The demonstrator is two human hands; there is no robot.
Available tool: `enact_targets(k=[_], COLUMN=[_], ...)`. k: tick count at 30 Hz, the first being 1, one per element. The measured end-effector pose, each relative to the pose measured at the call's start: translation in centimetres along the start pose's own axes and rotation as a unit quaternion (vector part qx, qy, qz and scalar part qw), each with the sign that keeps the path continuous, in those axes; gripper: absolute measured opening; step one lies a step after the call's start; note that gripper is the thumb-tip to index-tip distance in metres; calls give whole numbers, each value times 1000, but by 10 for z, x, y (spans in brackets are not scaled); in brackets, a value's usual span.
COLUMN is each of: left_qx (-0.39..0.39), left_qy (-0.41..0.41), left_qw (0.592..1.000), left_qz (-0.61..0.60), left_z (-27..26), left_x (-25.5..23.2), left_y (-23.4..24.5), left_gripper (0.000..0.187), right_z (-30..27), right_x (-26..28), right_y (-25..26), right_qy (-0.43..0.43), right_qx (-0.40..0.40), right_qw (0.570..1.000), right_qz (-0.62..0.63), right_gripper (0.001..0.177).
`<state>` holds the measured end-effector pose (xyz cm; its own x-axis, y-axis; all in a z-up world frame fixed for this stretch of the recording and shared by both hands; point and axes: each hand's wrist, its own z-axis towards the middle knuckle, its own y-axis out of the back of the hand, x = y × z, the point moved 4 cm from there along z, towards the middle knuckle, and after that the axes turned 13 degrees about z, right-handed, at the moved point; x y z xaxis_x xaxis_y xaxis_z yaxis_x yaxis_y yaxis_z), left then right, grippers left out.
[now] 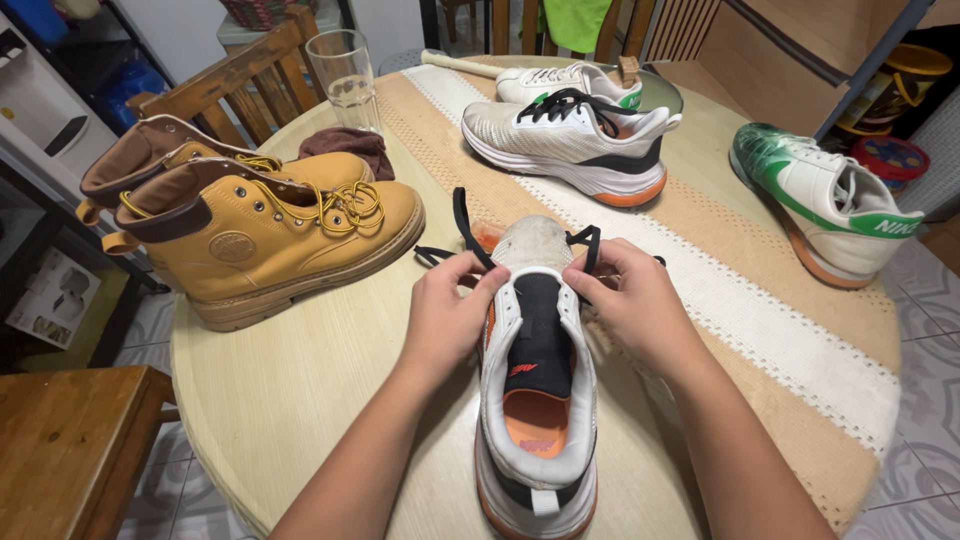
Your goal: The person removes black laces from a white sneaker and then re-laces it by threading the laces through the eyelets and tying a knot. The task is performed on a table with other shoes and boots nearby.
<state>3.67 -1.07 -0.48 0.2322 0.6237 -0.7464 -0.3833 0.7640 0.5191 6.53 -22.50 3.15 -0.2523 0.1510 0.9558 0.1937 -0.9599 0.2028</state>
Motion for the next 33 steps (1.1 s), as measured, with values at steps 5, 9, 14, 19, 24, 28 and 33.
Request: enact_targets(k=[5, 9, 14, 19, 24, 28, 33], left_qx=[-12, 1, -66, 84, 258, 284, 359], left_qy=[158, 181, 40, -19, 29, 60, -21], left_qw=[972, 960, 984, 968, 847, 797, 849], left_qz=[-171, -212, -158, -236, -464, -530, -386], left_z=[5, 8, 13, 42, 56, 51, 40], left_x=[13, 14, -6, -65, -126, -140, -161], left_y=[0, 5, 38, 56, 50, 68, 74], left_gripper=[16, 10, 19, 34, 39, 48, 30], right_z=[-2, -1, 4, 13, 5, -11, -17], right_x=[-1, -1, 24, 112, 183, 195, 175], right_y=[2, 7, 30, 34, 4, 0, 13], right_qy=[-41, -19, 68, 249, 371, 410, 400], right_qx=[-44, -40, -70, -24, 138, 179, 126], right_qw=[994, 996, 995, 960, 888, 872, 907], right_qz=[-87, -79, 15, -125, -233, -198, -35], right_gripper=[16, 15, 18, 19, 19, 27, 14])
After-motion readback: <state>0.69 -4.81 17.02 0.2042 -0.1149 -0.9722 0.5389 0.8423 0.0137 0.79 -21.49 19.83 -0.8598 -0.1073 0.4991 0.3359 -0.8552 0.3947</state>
